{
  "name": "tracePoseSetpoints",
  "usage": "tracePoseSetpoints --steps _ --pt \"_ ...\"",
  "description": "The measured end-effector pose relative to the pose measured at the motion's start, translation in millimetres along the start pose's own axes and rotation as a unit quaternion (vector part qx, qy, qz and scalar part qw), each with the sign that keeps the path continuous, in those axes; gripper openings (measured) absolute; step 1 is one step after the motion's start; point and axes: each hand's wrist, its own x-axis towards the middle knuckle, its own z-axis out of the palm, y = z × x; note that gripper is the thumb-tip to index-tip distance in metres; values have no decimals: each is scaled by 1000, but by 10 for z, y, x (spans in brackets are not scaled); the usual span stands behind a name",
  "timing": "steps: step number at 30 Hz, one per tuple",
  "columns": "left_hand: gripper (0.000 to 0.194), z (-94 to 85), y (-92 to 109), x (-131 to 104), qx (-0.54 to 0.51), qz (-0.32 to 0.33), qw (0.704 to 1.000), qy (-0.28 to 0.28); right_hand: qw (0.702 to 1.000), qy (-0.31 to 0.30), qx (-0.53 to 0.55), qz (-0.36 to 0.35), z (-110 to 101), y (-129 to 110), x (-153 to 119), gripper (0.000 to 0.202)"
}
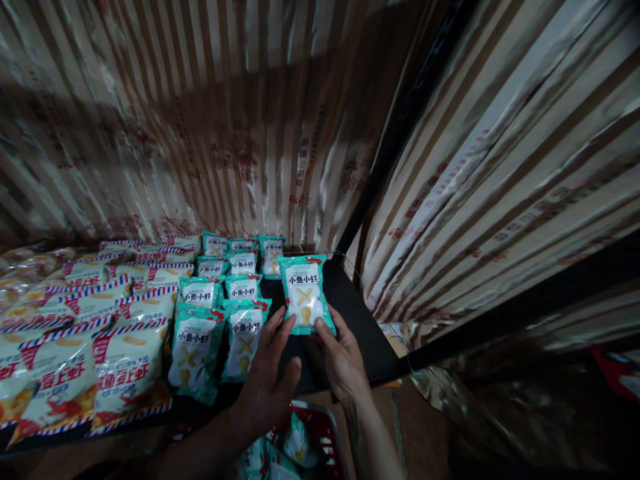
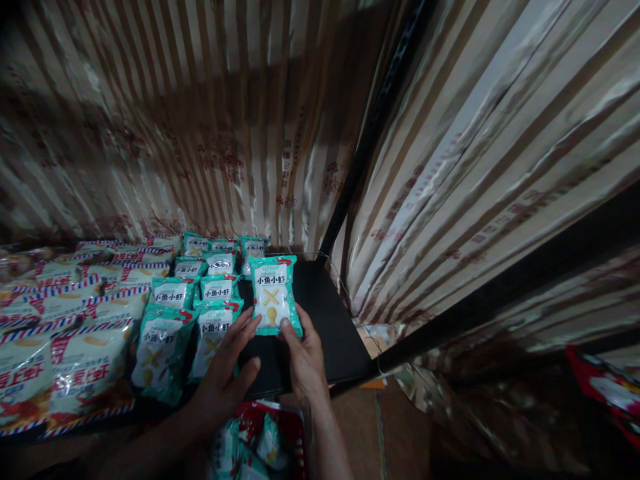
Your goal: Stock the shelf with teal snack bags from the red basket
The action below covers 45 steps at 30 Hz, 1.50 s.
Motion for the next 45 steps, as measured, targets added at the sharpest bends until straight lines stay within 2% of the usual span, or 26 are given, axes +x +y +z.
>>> tracePoseSetpoints --steps 4,10,17,25,34,40,45 --pt "52 33 -6 7 18 20 1000 -6 1000 9 5 2 4 19 14 65" --pt "55 53 16 18 44 34 998 -7 1000 17 5 3 -9 59 18 60" --pt "54 60 4 14 53 47 997 -21 999 26 22 21 44 68 18 67" --pt "56 97 -12 -11 46 75 996 -31 998 39 46 23 42 115 35 57" --pt "60 128 8 25 29 13 998 -63 998 30 36 35 2 177 61 56" --pt "61 168 100 75 11 -30 999 -34 997 41 44 43 10 206 106 47" --pt "61 183 262 279 4 -95 995 6 1000 5 10 27 94 133 285 47"
